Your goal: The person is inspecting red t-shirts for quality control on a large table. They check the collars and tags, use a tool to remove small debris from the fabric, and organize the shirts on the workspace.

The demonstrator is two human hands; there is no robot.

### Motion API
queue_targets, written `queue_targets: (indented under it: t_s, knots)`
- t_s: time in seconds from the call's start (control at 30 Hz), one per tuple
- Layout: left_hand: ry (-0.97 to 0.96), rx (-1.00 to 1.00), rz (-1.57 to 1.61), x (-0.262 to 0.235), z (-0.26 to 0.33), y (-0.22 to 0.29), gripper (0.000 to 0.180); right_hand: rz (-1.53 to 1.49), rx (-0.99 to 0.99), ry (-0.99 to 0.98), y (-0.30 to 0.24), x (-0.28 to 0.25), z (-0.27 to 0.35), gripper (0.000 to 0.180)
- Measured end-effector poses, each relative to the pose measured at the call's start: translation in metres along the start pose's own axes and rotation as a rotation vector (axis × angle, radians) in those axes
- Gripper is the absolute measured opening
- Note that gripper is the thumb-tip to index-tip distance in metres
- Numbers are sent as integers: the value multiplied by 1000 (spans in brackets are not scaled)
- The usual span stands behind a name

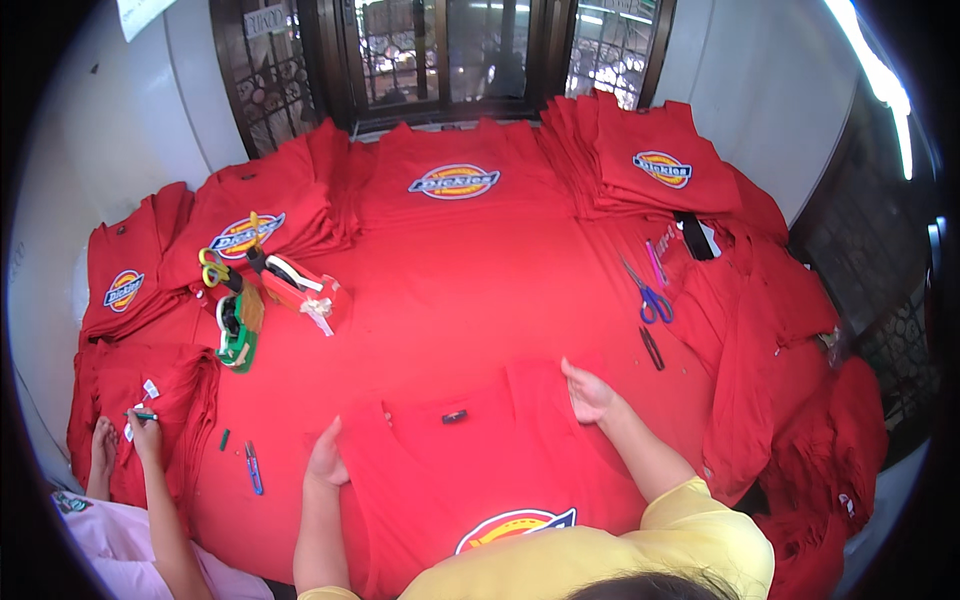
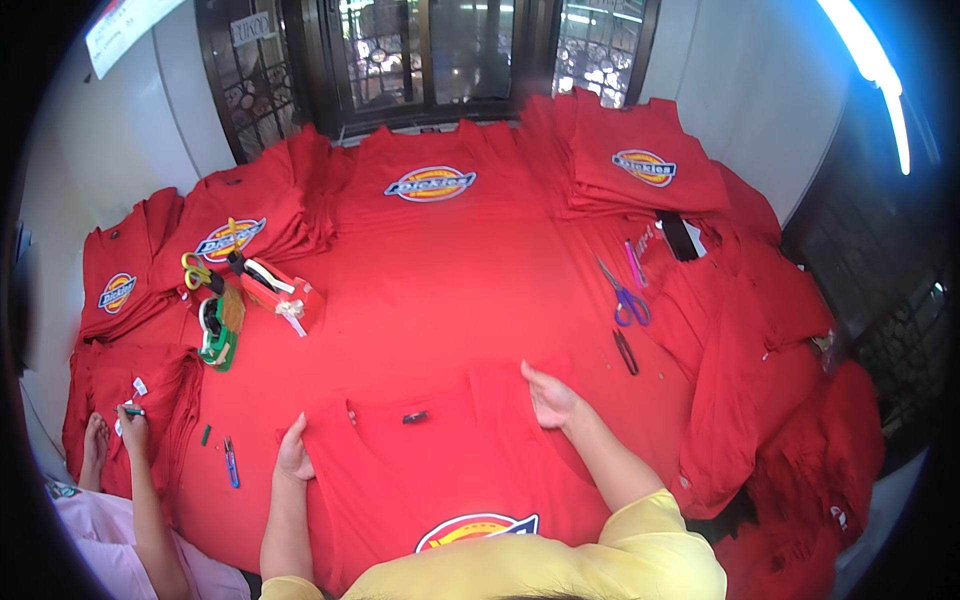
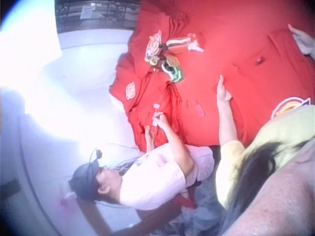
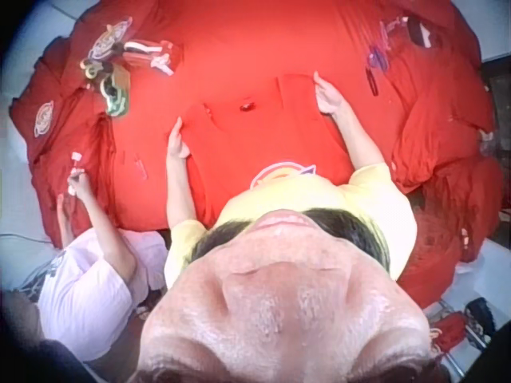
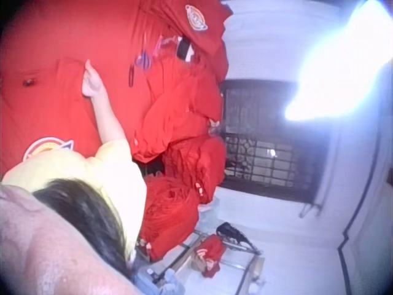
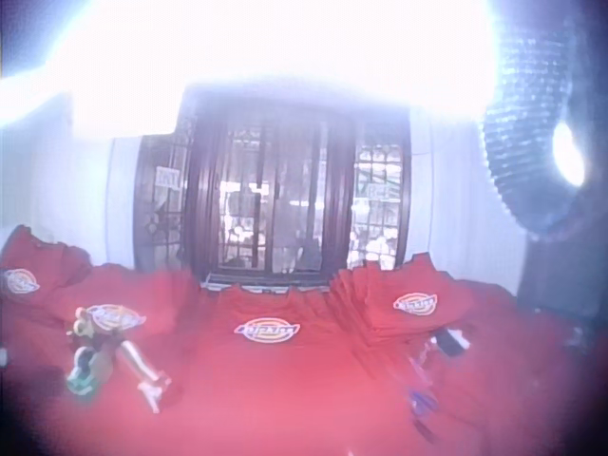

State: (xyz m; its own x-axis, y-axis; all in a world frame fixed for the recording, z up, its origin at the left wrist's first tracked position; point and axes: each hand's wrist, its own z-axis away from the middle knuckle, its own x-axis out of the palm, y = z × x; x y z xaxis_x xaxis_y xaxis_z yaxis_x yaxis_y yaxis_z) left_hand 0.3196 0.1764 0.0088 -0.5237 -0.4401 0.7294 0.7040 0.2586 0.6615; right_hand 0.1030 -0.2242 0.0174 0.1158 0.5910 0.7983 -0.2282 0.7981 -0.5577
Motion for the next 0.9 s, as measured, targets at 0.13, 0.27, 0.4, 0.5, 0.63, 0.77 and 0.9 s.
queue_targets:
  t_s: [0.13,0.27,0.4,0.5,0.63,0.77,0.9]
  knots:
    - [-125,54,8,14,-5,2,72,-23,30,-41,-5,0,-10,67]
    - [-106,44,179,31,-2,7,76,-26,-12,-58,-30,-12,-29,70]
    - [-14,-25,169,21,-9,5,72,50,26,50,-36,-16,-30,62]
    - [86,-69,-7,27,-1,7,63,223,12,264,-31,-1,-31,47]
    - [256,12,-243,92,17,4,52,666,-96,234,-17,79,7,43]
    - [477,151,-719,148,35,-51,49,1393,35,451,21,160,53,40]
    - [284,187,-890,214,56,-100,54,1270,-179,277,99,156,80,43]
